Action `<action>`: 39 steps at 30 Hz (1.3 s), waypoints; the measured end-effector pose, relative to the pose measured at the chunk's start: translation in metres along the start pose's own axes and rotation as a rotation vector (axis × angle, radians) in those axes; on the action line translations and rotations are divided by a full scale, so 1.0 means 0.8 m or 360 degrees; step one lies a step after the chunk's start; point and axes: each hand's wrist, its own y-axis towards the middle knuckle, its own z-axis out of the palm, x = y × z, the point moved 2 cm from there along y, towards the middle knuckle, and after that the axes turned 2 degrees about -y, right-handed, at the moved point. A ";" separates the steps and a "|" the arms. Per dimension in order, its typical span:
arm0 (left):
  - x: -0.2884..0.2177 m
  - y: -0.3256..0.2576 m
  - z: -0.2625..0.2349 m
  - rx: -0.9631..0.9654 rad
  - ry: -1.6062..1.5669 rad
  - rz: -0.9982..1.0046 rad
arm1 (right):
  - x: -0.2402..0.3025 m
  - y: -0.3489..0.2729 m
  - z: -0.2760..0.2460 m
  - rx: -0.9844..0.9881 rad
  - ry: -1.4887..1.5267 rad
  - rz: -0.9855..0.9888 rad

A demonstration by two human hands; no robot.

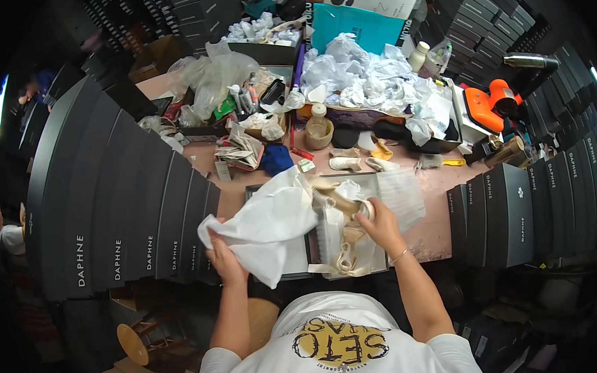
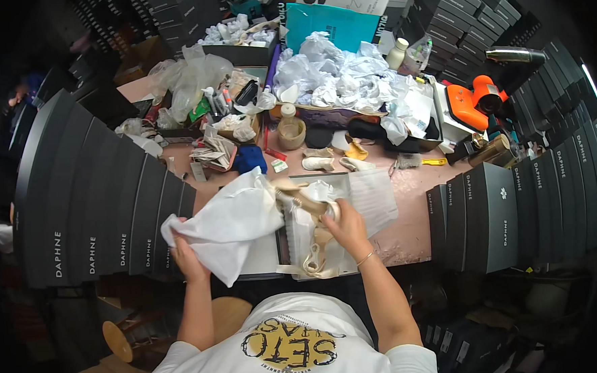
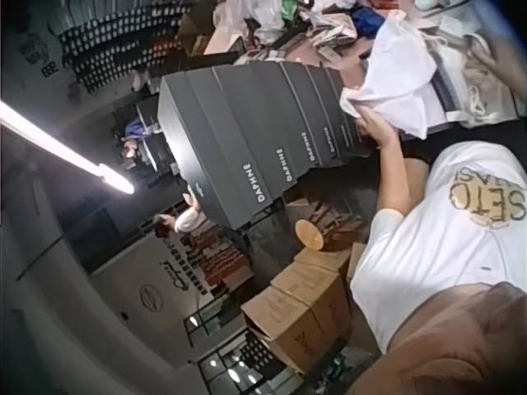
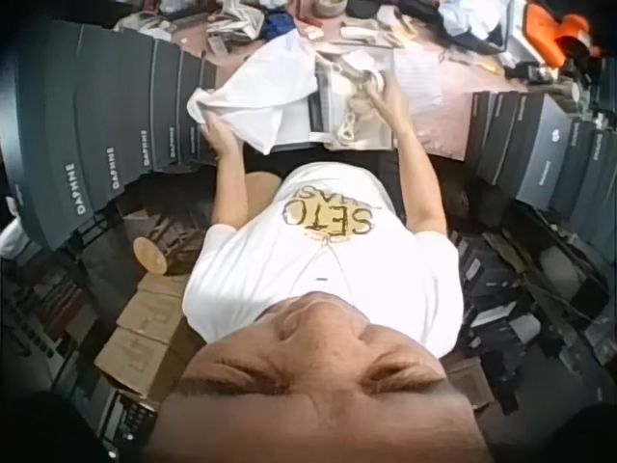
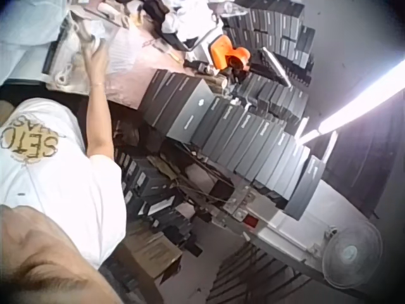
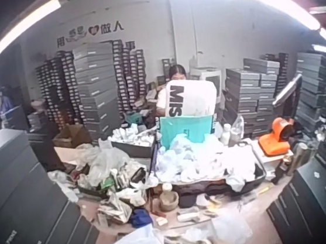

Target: Packaging high-heeled shoes into boxes using tissue paper and protective sleeves.

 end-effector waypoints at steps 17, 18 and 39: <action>0.158 -0.049 0.083 0.1403 -0.0279 -0.2073 | 0.119 0.000 -0.053 0.0497 -0.0329 -0.1165; 0.165 -0.050 0.078 0.1209 -0.0402 -0.1961 | 0.115 -0.004 -0.045 0.0156 -0.0279 -0.1277; 0.146 -0.103 0.072 0.0161 -0.0393 -0.1459 | 0.105 -0.077 0.006 0.0571 0.0521 -0.0469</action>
